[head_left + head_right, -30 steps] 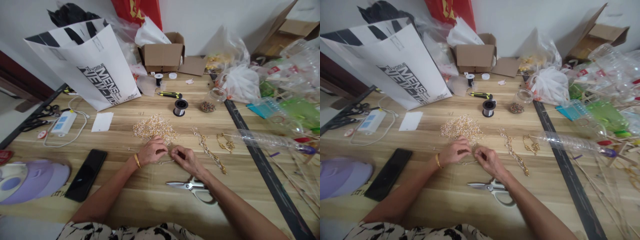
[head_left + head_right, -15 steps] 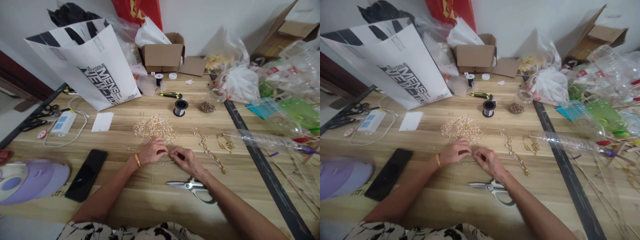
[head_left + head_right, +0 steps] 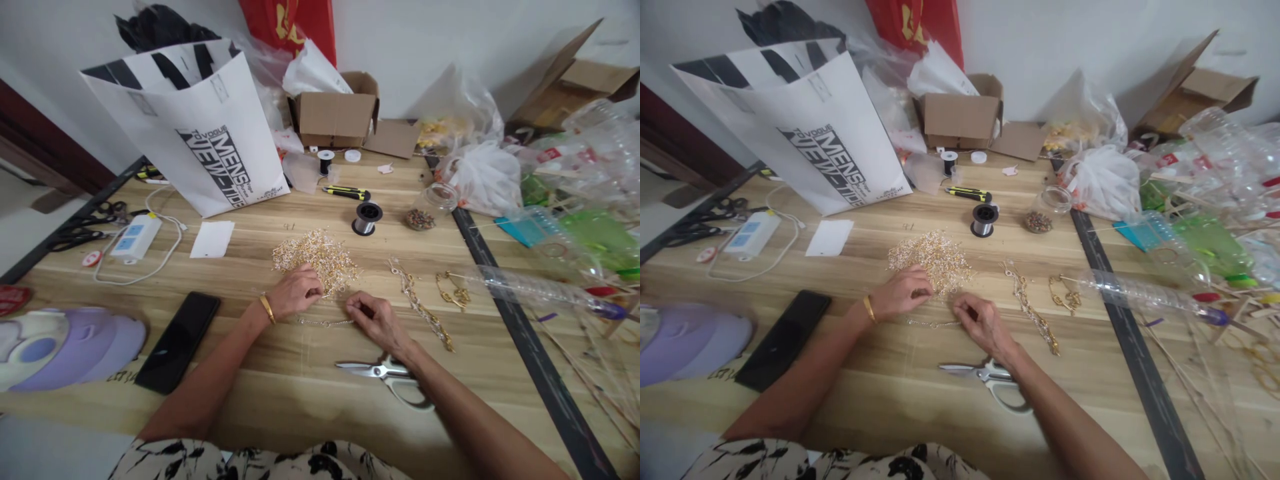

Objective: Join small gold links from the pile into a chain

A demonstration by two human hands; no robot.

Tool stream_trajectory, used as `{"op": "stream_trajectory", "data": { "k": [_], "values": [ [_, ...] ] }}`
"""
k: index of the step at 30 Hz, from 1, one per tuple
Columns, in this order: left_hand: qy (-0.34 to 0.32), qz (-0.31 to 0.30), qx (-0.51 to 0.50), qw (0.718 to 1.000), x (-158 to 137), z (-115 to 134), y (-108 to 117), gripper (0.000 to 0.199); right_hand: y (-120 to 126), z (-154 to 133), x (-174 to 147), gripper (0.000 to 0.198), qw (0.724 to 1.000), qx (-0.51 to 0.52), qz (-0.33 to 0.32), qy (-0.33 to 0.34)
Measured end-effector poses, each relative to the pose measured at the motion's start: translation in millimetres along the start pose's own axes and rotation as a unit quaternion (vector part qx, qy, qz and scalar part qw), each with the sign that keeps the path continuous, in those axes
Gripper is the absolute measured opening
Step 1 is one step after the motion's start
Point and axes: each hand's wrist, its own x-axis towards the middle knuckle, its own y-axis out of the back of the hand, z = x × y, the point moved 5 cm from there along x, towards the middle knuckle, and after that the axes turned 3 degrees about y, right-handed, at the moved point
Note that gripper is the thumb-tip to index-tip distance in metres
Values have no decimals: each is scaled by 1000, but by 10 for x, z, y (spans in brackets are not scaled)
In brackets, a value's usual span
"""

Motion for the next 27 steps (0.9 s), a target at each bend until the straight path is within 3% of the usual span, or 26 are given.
{"op": "stream_trajectory", "data": {
  "k": [14, 23, 27],
  "values": [
    [-5, -9, 48, 999, -5, 24, -105, 13, 0, 4, -5, 19, 1000, -13, -4, 13],
    [2, 61, 25, 998, -6, 7, -6, 14, 3, -7, -10, 19, 1000, -12, -7, 14],
    [-18, 47, 7, 999, 0, 29, -15, 13, 3, -1, -1, 19, 1000, -14, -6, 15]
  ]
}}
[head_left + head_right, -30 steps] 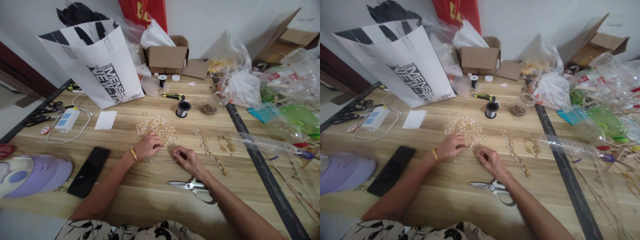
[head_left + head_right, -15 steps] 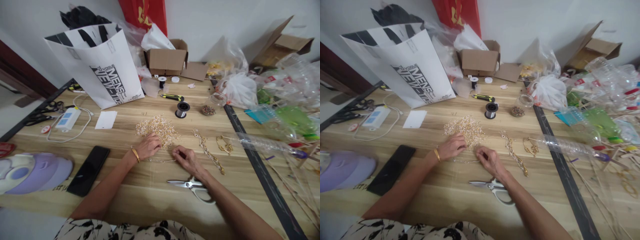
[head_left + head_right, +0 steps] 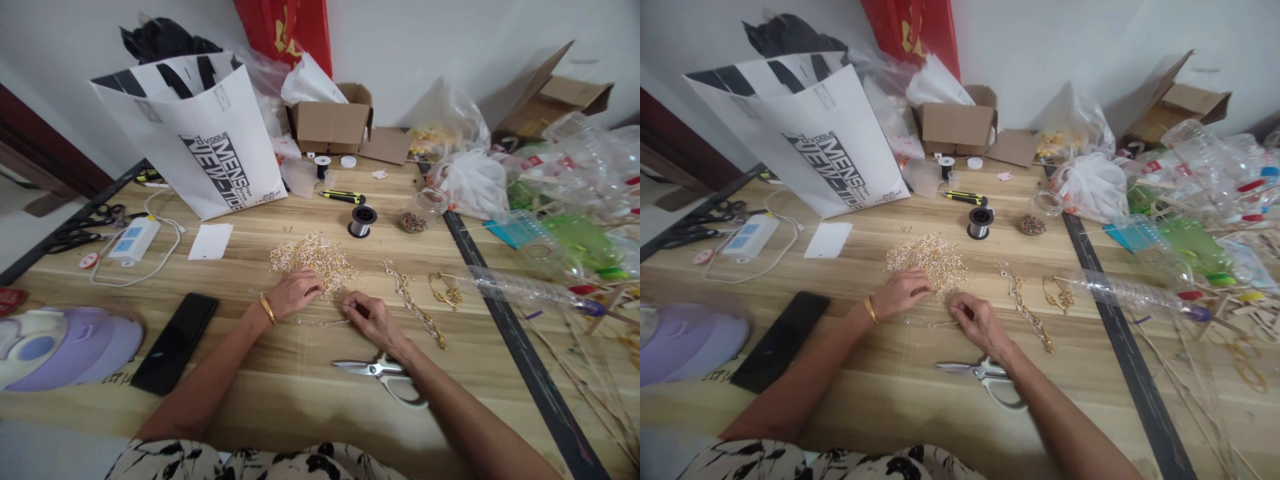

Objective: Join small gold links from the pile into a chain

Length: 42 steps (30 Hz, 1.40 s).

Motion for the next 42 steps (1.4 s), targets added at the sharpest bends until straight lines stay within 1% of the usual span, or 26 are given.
{"op": "stream_trajectory", "data": {
  "k": [5, 9, 13, 19, 27, 34, 42],
  "values": [
    [-40, -32, -8, 999, 1, 55, -39, 12, 7, -17, 1, 17, 1000, -12, 1, 0],
    [-41, -44, -13, 998, -7, 61, -43, 13, 5, -32, -2, 18, 1000, -8, -5, 4],
    [-41, -64, -10, 997, -10, 63, -60, 14, 8, -16, 1, 18, 1000, -6, 2, 5],
    [-28, -91, -3, 995, -6, 48, -112, 17, 8, -9, 1, 17, 1000, -4, 2, 7],
    [-29, -85, 9, 996, -14, 44, -135, 16, 10, -18, 2, 17, 1000, -4, -4, 7],
    [-28, -75, -13, 997, -6, 73, -99, 14, 1, -4, -3, 17, 1000, -4, -6, 3],
    [-19, -83, -13, 996, -3, 74, -91, 15, 9, -13, 2, 18, 1000, -9, -4, 7]
  ]
}}
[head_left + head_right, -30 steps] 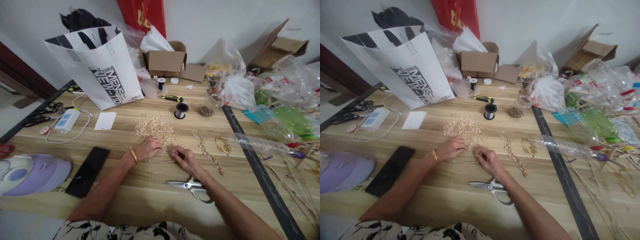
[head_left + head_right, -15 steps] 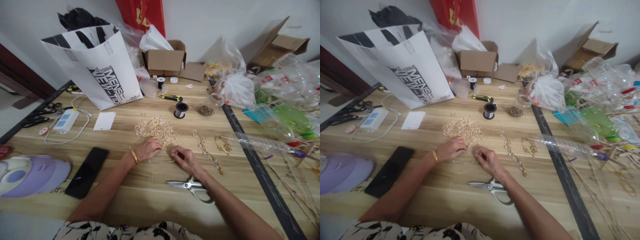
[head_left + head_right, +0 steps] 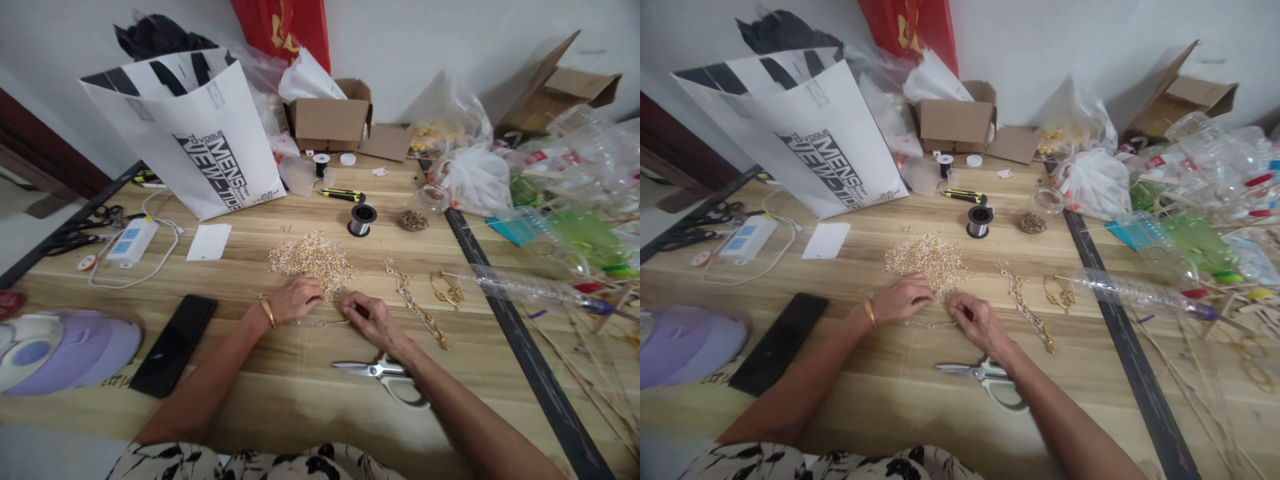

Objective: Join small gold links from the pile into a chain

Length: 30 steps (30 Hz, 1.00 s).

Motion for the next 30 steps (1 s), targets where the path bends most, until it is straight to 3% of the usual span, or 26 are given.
{"op": "stream_trajectory", "data": {
  "k": [22, 30],
  "values": [
    [27, 43, 58, 997, -22, -74, 69, 17, 0, 5, 0, 19, 1000, 10, -1, -2],
    [7, 62, 32, 998, 13, 35, 26, 12, 9, -10, 1, 18, 1000, 9, 6, 4]
  ]
}}
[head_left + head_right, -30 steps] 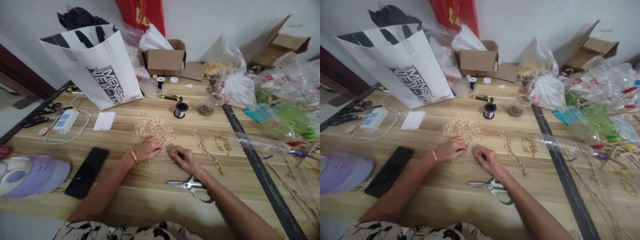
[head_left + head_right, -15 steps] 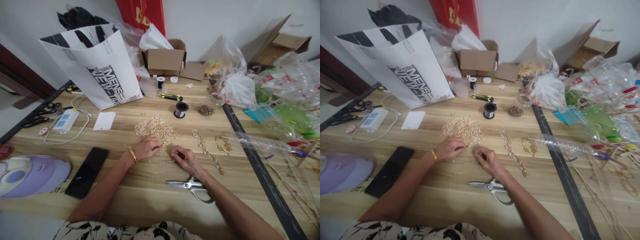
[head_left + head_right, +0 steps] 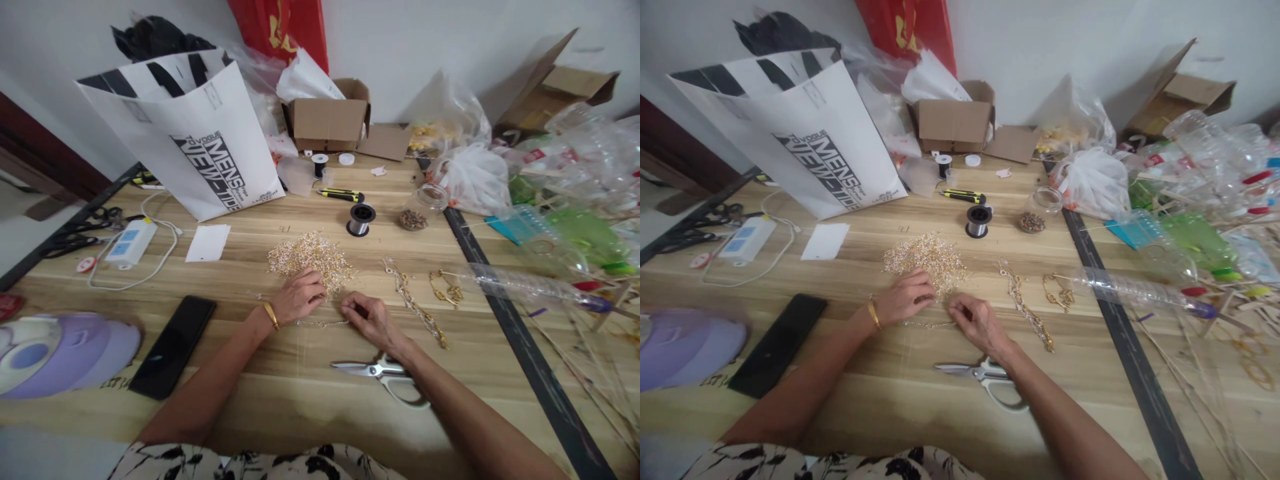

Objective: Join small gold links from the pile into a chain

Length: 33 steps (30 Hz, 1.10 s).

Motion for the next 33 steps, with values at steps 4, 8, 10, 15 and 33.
{"op": "stream_trajectory", "data": {
  "k": [4, 8, 10, 15, 33],
  "values": [
    [-14, -16, 10, 1000, 18, 41, -64, 15, -3, 6, -1, 17, 1000, 0, -2, -3],
    [-12, -21, 12, 1000, 25, 45, -76, 16, -4, 9, -1, 16, 1000, 1, -3, -2],
    [-12, -23, 7, 1000, 27, 47, -72, 17, -3, 6, -1, 16, 1000, 1, -2, -1],
    [-10, -29, 6, 999, 34, 52, -74, 18, -5, -5, -1, 15, 1000, 3, -6, -1],
    [91, 67, -183, 977, 67, 19, -7, 14, 43, -73, 5, 14, 999, 28, 17, 3]
  ]
}}
